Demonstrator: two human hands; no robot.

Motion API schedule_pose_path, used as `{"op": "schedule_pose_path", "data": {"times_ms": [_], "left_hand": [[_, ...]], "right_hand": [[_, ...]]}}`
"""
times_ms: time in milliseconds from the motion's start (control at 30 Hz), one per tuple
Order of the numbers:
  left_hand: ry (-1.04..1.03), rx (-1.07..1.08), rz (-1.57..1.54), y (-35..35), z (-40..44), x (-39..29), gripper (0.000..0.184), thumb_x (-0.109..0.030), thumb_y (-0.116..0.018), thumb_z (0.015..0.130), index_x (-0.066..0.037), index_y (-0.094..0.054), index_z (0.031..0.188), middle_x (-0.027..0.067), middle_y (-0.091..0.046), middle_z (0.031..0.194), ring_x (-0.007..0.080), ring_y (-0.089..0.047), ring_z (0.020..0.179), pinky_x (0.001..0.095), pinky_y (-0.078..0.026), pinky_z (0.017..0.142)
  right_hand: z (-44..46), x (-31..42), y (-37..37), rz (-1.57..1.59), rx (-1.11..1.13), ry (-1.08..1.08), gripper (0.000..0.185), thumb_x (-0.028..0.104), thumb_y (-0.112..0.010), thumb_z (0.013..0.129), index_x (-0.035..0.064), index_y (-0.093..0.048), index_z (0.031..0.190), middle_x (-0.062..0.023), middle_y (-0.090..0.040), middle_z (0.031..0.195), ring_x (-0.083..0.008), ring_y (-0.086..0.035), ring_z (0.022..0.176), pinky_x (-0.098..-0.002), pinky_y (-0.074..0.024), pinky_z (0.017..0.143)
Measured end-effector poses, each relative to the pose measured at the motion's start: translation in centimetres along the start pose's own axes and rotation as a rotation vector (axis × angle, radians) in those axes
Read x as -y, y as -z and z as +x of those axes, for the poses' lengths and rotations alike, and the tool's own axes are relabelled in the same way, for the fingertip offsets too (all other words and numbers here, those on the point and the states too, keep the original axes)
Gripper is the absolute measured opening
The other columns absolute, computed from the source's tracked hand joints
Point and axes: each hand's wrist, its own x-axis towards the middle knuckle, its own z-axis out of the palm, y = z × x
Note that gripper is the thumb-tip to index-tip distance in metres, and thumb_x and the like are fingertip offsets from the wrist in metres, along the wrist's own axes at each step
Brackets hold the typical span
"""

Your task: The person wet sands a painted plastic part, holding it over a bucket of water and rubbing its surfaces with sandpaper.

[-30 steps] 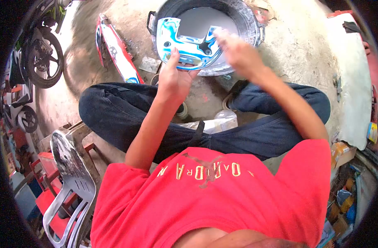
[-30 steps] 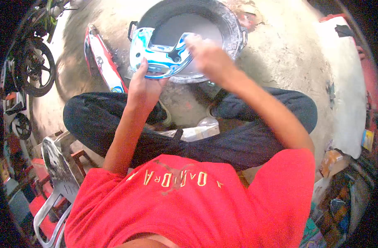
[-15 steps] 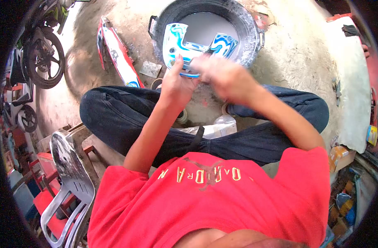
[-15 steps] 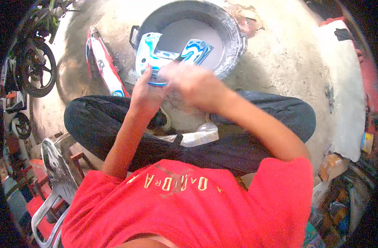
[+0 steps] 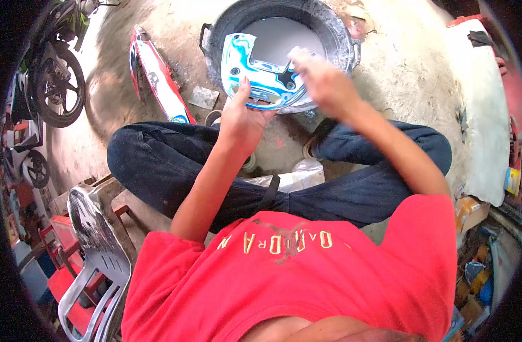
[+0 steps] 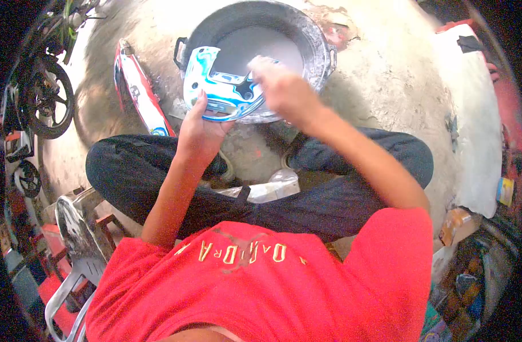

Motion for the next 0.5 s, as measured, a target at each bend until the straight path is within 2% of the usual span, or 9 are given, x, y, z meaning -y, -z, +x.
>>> {"op": "schedule_pose_path", "data": {"times_ms": [33,100,133,233,333,400,467,500], "left_hand": [[0.032,0.035,0.017,0.9,0.4,0.0,0.039,-0.031,-0.043,0.108,-0.005,-0.044,0.137,0.0144,-0.057,0.131,0.0288,-0.059,0.120,0.0501,-0.049,0.102],[0.108,0.099,0.067,2.7,0.8,-0.4,0.039,-0.031,-0.042,0.108,-0.005,-0.043,0.138,0.0149,-0.057,0.132,0.0296,-0.058,0.122,0.0507,-0.048,0.103],[0.077,0.079,0.054,2.5,0.8,-0.3,0.039,-0.031,-0.042,0.108,-0.005,-0.043,0.137,0.0150,-0.057,0.132,0.0296,-0.058,0.122,0.0505,-0.049,0.103],[0.001,0.021,0.017,0.6,0.2,0.2,0.040,-0.033,-0.044,0.108,-0.004,-0.045,0.135,0.0146,-0.058,0.131,0.0289,-0.059,0.120,0.0497,-0.049,0.102],[0.002,0.000,0.043,0.6,0.1,-0.1,0.040,-0.033,-0.045,0.107,-0.005,-0.046,0.135,0.0142,-0.058,0.132,0.0285,-0.059,0.120,0.0499,-0.048,0.102],[0.011,0.056,0.061,1.9,0.5,0.1,0.040,-0.032,-0.046,0.107,-0.005,-0.046,0.136,0.0136,-0.057,0.133,0.0285,-0.058,0.122,0.0503,-0.048,0.103],[0.007,0.063,0.059,2.2,0.8,0.0,0.040,-0.032,-0.047,0.107,-0.005,-0.046,0.136,0.0132,-0.057,0.133,0.0285,-0.058,0.123,0.0504,-0.047,0.104],[0.003,0.037,0.042,1.8,0.7,0.2,0.040,-0.032,-0.047,0.107,-0.006,-0.046,0.136,0.0131,-0.057,0.133,0.0284,-0.058,0.123,0.0503,-0.047,0.104]], "right_hand": [[-0.4,1.7,-0.9,0.001,-0.098,0.190,0.040,0.007,-0.056,0.091,0.0002,-0.058,0.130,-0.0219,-0.061,0.131,-0.0353,-0.060,0.122,-0.0432,-0.0470,0.105],[-1.1,3.8,-1.2,0.081,-0.047,0.320,0.042,0.007,-0.057,0.090,0.0004,-0.058,0.131,-0.0210,-0.062,0.130,-0.0356,-0.059,0.123,-0.0432,-0.0465,0.105],[-1.2,3.8,-1.2,0.079,-0.036,0.396,0.041,0.006,-0.057,0.090,0.0002,-0.058,0.131,-0.0208,-0.062,0.130,-0.0359,-0.059,0.122,-0.0432,-0.0467,0.105],[0.1,-2.6,-1.3,-0.026,-0.063,0.077,0.039,0.008,-0.053,0.094,0.0015,-0.058,0.132,-0.0220,-0.062,0.128,-0.0362,-0.059,0.122,-0.0426,-0.0473,0.104],[-0.4,-1.5,-0.7,-0.035,0.014,-0.090,0.039,0.009,-0.052,0.096,0.0019,-0.056,0.134,-0.0222,-0.062,0.129,-0.0360,-0.059,0.123,-0.0422,-0.0471,0.104],[-1.1,2.0,-1.7,0.019,-0.136,0.246,0.037,0.012,-0.053,0.097,0.0017,-0.056,0.132,-0.0205,-0.062,0.131,-0.0345,-0.062,0.118,-0.0428,-0.0489,0.102],[-1.6,3.6,-1.6,0.043,-0.086,0.411,0.036,0.009,-0.055,0.095,0.0014,-0.057,0.130,-0.0193,-0.062,0.131,-0.0335,-0.062,0.117,-0.0429,-0.0489,0.102],[-1.2,2.6,-1.5,0.015,-0.094,0.345,0.037,0.009,-0.055,0.094,0.0012,-0.057,0.130,-0.0192,-0.062,0.131,-0.0334,-0.062,0.118,-0.0426,-0.0488,0.102]]}}
